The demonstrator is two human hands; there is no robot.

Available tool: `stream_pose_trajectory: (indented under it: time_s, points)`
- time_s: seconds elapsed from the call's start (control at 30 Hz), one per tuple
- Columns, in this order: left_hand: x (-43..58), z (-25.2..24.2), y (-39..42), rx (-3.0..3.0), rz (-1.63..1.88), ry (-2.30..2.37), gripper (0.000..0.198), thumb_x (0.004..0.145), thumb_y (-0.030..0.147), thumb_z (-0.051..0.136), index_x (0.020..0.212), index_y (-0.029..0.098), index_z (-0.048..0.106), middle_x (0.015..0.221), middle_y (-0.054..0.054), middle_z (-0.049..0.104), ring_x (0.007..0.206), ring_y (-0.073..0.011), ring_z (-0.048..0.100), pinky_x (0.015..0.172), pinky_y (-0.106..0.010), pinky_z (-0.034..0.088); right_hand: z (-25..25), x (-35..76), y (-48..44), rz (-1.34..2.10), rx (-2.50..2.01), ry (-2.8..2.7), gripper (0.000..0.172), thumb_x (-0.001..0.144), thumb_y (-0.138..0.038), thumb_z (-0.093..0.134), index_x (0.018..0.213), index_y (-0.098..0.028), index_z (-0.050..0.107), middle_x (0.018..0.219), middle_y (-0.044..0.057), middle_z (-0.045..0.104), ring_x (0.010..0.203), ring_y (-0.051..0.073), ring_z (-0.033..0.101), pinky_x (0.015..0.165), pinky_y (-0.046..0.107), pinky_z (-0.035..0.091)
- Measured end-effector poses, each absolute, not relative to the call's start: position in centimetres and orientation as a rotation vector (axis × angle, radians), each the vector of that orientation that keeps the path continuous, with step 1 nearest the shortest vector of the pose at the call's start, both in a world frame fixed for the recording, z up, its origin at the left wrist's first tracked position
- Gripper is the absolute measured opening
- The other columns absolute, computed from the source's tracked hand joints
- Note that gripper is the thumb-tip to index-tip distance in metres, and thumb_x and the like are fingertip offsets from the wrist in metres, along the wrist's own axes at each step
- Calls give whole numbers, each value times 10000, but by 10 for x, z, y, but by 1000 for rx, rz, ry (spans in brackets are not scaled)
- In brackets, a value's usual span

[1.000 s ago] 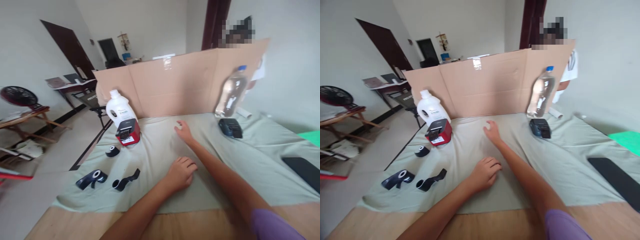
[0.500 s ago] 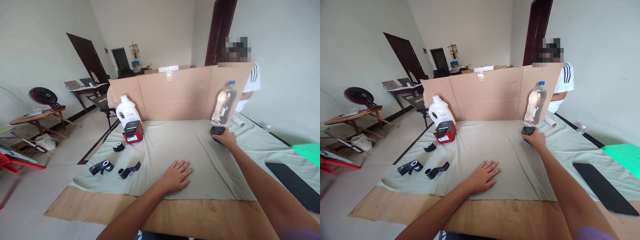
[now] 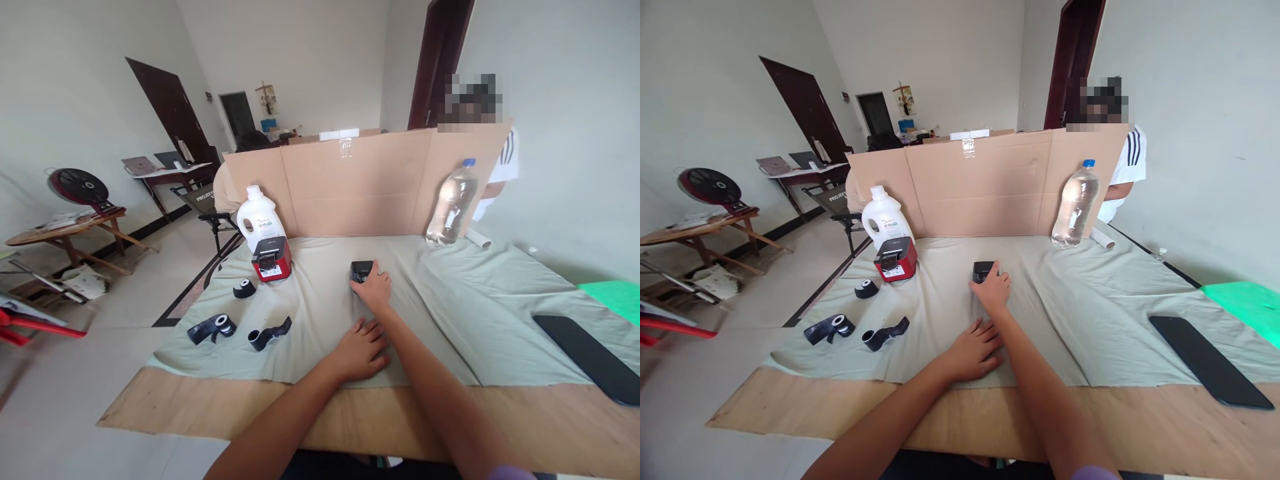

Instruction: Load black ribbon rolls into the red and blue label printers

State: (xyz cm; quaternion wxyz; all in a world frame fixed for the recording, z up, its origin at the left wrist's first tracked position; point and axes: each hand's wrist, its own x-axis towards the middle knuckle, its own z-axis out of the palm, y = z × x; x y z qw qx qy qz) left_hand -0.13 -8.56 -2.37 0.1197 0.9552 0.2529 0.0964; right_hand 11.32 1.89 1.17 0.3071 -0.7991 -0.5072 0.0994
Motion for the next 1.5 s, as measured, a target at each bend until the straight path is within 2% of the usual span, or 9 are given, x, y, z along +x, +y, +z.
stream_pose_trajectory:
  time_s: [0.2, 0.3, 0.4, 0.47, 0.63, 0.93, 1.1, 1.27, 1.5]
  points:
    - [-2, -23, -84, 2716, 313, 722, 562, 1001, 484, 404, 1502, 229, 398, 1604, -84, 349, 1509, -267, 250, 1229, -538, 169, 4, 138, 22, 424, -2075, -1465, 1039, 739, -665, 635, 1530, -89, 284, 1306, 286, 495, 1235, 440, 484, 1000, 497, 376]
    - [-4, -21, -83, 2655, 352, 705, 539, 989, 483, 443, 1480, 261, 430, 1608, -61, 345, 1506, -251, 267, 1225, -527, 185, -8, 168, 29, 587, -1836, -1387, 879, 805, -662, 524, 1452, -75, 420, 1219, 237, 590, 1164, 359, 558, 994, 436, 401]
    - [-8, -17, -79, 2607, 420, 700, 434, 979, 414, 487, 1388, 277, 534, 1535, -41, 469, 1452, -220, 380, 1216, -496, 222, -24, 191, 31, 586, -1620, -1182, 667, 836, -581, 445, 1274, -92, 561, 1009, 156, 668, 880, 267, 632, 828, 377, 475]
    - [-9, -15, -77, 2589, 489, 660, 349, 979, 355, 488, 1289, 255, 615, 1425, -43, 589, 1363, -191, 496, 1191, -429, 285, -32, 198, 30, 565, -1553, -1089, 551, 821, -554, 433, 1121, -125, 606, 880, 99, 662, 706, 223, 597, 700, 349, 468]
    - [1, -17, -76, 2592, 637, 552, 226, 949, 250, 511, 1058, 201, 703, 1079, -33, 753, 1057, -148, 674, 985, -288, 444, -33, 200, 28, 463, -1511, -1170, 367, 810, -532, 440, 795, -194, 580, 699, 32, 594, 678, 208, 528, 677, 328, 400]
    - [15, -24, -82, 2639, 653, 621, 221, 915, 316, 581, 1110, 245, 657, 1166, -12, 710, 1101, -158, 634, 1014, -325, 405, -35, 198, 29, 515, -1512, -1314, 384, 874, -516, 394, 625, -224, 408, 564, -33, 414, 593, 160, 403, 613, 292, 298]
    - [20, -53, -71, 2739, 642, 558, 207, 932, 380, 599, 1088, 251, 645, 1162, 3, 708, 1109, -141, 629, 988, -295, 414, -41, 197, 30, 492, -1562, -1343, 406, 883, -535, 396, 624, -222, 391, 560, -29, 425, 581, 159, 397, 610, 291, 279]
    - [26, -90, -56, 2837, 786, 478, 169, 939, 436, 621, 988, 286, 679, 1047, 53, 743, 979, -108, 657, 874, -248, 427, -46, 197, 31, 485, -1562, -1347, 402, 901, -526, 390, 638, -224, 415, 581, -13, 476, 591, 168, 428, 609, 289, 289]
    - [23, -91, -55, 2733, 750, 464, 232, 982, 453, 534, 993, 278, 686, 960, 35, 752, 955, -100, 658, 903, -237, 423, -43, 196, 28, 482, -1522, -1316, 381, 888, -497, 411, 618, -233, 364, 547, -30, 433, 553, 154, 394, 576, 282, 287]
